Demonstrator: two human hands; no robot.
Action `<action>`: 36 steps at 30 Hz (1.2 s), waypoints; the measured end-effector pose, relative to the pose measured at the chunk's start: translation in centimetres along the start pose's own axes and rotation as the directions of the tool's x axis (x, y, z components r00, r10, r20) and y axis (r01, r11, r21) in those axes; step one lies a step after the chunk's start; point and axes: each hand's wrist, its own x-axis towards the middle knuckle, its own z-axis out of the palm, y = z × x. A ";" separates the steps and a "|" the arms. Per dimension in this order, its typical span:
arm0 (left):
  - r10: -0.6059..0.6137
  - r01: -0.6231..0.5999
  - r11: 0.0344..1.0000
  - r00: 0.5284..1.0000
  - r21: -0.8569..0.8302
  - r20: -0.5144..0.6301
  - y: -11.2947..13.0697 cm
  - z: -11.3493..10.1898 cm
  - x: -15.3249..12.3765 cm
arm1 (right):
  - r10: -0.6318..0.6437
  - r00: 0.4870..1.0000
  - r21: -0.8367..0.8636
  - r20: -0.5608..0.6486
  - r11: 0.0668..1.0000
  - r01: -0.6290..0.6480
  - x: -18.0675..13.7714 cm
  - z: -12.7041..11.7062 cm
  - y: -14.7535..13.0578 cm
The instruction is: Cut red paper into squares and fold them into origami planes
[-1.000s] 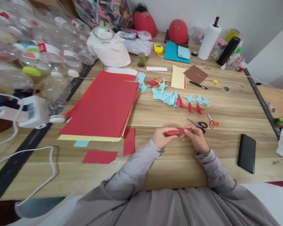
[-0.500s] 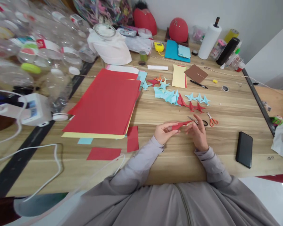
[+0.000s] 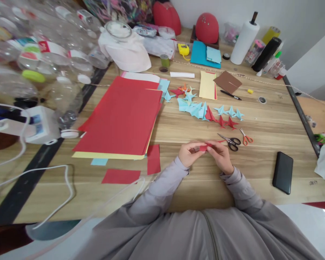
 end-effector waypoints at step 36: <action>-0.130 0.127 0.991 0.987 -0.034 -0.091 0.1 1.2 -0.7 | 0.185 0.980 0.216 -0.073 0.962 -0.166 -0.4 -0.1 -0.5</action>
